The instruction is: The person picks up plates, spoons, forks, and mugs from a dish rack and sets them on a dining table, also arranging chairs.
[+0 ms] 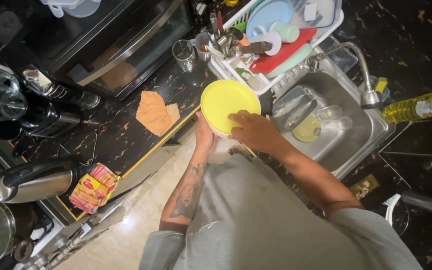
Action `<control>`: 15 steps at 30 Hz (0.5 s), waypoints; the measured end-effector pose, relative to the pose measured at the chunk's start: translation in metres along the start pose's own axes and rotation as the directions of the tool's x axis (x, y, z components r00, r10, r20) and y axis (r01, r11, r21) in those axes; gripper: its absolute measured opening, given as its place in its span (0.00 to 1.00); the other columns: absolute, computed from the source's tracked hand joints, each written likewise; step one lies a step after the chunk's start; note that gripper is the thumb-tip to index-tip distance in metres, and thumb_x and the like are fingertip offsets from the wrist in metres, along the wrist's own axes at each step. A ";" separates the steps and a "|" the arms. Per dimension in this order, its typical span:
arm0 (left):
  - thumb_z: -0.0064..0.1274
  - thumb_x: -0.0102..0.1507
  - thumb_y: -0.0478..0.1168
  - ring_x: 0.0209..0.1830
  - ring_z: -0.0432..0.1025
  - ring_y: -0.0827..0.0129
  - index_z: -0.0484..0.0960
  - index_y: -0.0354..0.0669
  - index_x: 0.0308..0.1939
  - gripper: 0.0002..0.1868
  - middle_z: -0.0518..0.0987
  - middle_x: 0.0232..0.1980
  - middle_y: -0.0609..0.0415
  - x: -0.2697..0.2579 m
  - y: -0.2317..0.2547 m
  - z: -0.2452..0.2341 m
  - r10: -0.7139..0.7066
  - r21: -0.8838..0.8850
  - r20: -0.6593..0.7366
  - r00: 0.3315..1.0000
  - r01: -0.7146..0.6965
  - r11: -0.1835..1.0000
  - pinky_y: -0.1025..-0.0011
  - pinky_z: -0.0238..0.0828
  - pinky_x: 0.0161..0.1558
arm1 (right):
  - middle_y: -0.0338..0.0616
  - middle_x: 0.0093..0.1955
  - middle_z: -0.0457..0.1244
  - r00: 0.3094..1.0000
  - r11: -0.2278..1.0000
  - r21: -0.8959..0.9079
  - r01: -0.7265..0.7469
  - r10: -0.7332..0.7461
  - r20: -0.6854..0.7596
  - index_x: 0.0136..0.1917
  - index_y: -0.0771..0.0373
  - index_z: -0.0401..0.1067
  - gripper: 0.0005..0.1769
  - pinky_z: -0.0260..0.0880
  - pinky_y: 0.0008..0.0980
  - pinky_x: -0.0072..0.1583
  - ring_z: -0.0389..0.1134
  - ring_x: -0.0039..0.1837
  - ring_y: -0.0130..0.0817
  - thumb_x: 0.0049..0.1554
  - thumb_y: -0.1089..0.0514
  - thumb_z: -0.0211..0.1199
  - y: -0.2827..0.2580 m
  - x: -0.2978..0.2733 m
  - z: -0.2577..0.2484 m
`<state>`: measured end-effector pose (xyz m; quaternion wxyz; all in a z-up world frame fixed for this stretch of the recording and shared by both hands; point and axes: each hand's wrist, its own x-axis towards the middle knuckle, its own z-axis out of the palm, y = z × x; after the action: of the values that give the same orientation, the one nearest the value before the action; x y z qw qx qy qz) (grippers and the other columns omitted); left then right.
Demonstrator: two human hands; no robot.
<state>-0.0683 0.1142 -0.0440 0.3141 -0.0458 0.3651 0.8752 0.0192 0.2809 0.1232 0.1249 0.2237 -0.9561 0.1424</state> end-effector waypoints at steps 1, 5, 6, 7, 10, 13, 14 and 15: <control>0.25 0.74 0.62 0.69 0.67 0.59 0.60 0.39 0.75 0.36 0.68 0.72 0.45 -0.001 0.001 0.000 0.004 -0.002 -0.004 1.000 -0.004 1.000 0.62 0.70 0.65 | 0.47 0.62 0.65 1.000 1.000 0.002 0.005 -0.005 0.002 0.38 0.59 0.74 0.14 0.72 0.43 0.50 0.68 0.60 0.45 0.56 0.47 0.66 0.002 0.000 0.002; 0.26 0.73 0.61 0.69 0.68 0.62 0.62 0.41 0.74 0.34 0.70 0.71 0.49 -0.008 0.009 0.009 -0.030 -0.102 -0.041 0.999 0.026 0.994 0.61 0.71 0.65 | 0.44 0.65 0.64 0.994 0.994 0.015 0.108 -0.109 0.003 0.38 0.56 0.74 0.16 0.72 0.40 0.50 0.67 0.60 0.43 0.55 0.42 0.66 0.009 -0.001 0.011; 0.28 0.75 0.58 0.69 0.68 0.64 0.62 0.42 0.73 0.31 0.70 0.71 0.50 -0.009 0.014 0.014 -0.005 -0.108 -0.014 1.000 0.003 0.994 0.61 0.71 0.65 | 0.43 0.65 0.64 0.991 0.992 -0.003 0.128 -0.128 0.029 0.38 0.56 0.74 0.17 0.71 0.39 0.50 0.67 0.60 0.43 0.54 0.41 0.67 0.011 -0.001 0.013; 0.28 0.75 0.58 0.69 0.68 0.64 0.62 0.42 0.73 0.31 0.70 0.71 0.50 -0.009 0.016 0.014 -0.002 -0.109 -0.014 1.000 0.000 0.994 0.61 0.71 0.65 | 0.43 0.65 0.64 0.991 0.991 -0.004 0.132 -0.131 0.029 0.38 0.56 0.74 0.17 0.71 0.39 0.50 0.67 0.60 0.43 0.54 0.41 0.67 0.013 0.000 0.013; 0.33 0.75 0.48 0.67 0.70 0.62 0.63 0.42 0.69 0.22 0.72 0.68 0.47 -0.012 0.019 0.015 0.061 -0.062 0.001 0.998 -0.061 0.996 0.59 0.71 0.63 | 0.45 0.62 0.67 0.985 0.985 -0.019 0.171 -0.171 0.029 0.36 0.56 0.74 0.17 0.71 0.40 0.51 0.68 0.57 0.44 0.51 0.42 0.70 0.023 0.000 0.012; 0.31 0.73 0.45 0.65 0.71 0.65 0.65 0.44 0.67 0.20 0.73 0.66 0.50 -0.013 0.018 0.013 0.037 -0.092 -0.053 0.998 -0.042 0.995 0.62 0.71 0.63 | 0.46 0.55 0.68 0.986 0.913 0.408 -0.026 0.092 -0.143 0.45 0.60 0.76 0.20 0.70 0.43 0.54 0.69 0.55 0.46 0.46 0.47 0.76 0.051 -0.005 0.010; 0.31 0.74 0.45 0.65 0.71 0.65 0.66 0.42 0.66 0.19 0.74 0.65 0.49 -0.010 0.014 0.007 0.058 -0.102 -0.066 0.996 -0.065 0.993 0.63 0.71 0.63 | 0.48 0.52 0.67 0.923 0.968 0.241 -0.072 0.156 -0.352 0.46 0.64 0.74 0.14 0.70 0.43 0.55 0.69 0.54 0.46 0.51 0.57 0.74 0.066 -0.010 0.012; 0.32 0.75 0.45 0.64 0.72 0.64 0.66 0.39 0.64 0.19 0.75 0.64 0.48 -0.008 0.009 0.001 0.079 -0.111 -0.079 0.994 -0.087 0.990 0.65 0.71 0.64 | 0.50 0.50 0.67 0.815 0.985 0.078 -0.152 0.169 -0.554 0.48 0.68 0.72 0.10 0.70 0.43 0.55 0.68 0.53 0.47 0.56 0.68 0.72 0.080 -0.015 0.014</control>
<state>-0.0672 0.1062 -0.0352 0.2605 -0.0809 0.3274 0.9046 -0.0076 0.3509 0.0880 0.3826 0.0929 -0.8911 0.2258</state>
